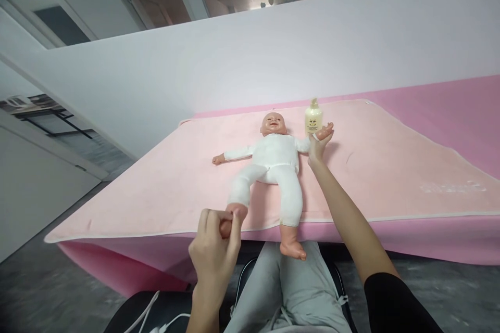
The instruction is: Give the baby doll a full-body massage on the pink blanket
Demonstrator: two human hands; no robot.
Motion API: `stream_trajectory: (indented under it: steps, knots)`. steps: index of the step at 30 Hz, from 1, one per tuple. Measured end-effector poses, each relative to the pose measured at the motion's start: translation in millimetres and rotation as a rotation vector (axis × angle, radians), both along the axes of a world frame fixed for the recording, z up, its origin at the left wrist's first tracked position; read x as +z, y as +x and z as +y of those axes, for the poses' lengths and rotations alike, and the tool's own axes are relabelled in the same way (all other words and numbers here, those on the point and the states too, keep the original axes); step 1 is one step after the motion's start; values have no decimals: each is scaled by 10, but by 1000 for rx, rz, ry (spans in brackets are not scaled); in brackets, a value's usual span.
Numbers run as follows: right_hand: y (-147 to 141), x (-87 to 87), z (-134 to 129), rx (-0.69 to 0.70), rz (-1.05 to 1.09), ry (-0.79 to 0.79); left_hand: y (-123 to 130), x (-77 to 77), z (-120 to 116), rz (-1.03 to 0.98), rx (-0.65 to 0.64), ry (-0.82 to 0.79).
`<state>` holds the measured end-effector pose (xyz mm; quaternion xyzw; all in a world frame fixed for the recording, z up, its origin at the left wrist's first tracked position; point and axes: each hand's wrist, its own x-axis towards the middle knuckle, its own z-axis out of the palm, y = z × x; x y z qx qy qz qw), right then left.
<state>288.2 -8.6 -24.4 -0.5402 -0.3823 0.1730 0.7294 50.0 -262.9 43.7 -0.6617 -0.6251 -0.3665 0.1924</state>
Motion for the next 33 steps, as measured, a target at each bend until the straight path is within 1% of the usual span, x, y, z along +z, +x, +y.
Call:
stream_trajectory:
  steps: [2, 4, 6, 7, 9, 12, 14, 15, 16, 18, 20, 22, 23, 24, 26, 30, 32, 33]
  knots:
    - [80, -150, 105, -20, 56, -15, 16, -167, -87, 36, -6, -93]
    - [137, -281, 178, -54, 73, -28, 43, -318, -122, 59, -9, -170]
    - [170, -351, 210, -73, 92, -49, 63, -395, -130, 54, -15, -198]
    - [174, -354, 209, -75, 105, -62, 68, -396, -128, 37, -26, -192]
    - [155, -292, 171, -75, 108, -64, 67, -322, -115, -19, -66, -126]
    - [51, -71, 37, -87, 4, 21, 69, -108, -29, -114, -116, 77]
    - [-55, 92, -88, -49, -117, 68, 94, 8, 122, -141, -153, 204]
    - [-110, 160, -154, -15, -185, 75, 114, 37, 234, -142, -171, 241]
    - [-164, 214, -218, 31, -263, 80, 139, 43, 366, -135, -172, 238]
    - [-253, 276, -331, 147, -464, 96, 191, -6, 667, -94, -121, 165]
    - [-310, 293, -408, 293, -748, 105, 231, -96, 948, -53, -47, 24]
    - [-335, 291, -447, 400, -1006, 105, 240, -166, 1127, -35, -16, -89]
    - [-339, 290, -454, 424, -1082, 106, 232, -178, 1160, -36, -12, -121]
    - [-339, 291, -456, 430, -1113, 110, 216, -171, 1152, -42, -12, -131]
    - [-329, 296, -453, 410, -1084, 119, 172, -102, 1020, -60, -30, -95]
    - [-309, 305, -448, 385, -966, 53, 98, 102, 482, -95, -116, 73]
    - [-312, 305, -445, 390, -872, 19, 80, 136, 214, -84, -179, 98]
    - [-315, 303, -439, 390, -810, 20, 75, 121, 106, -75, -197, 89]
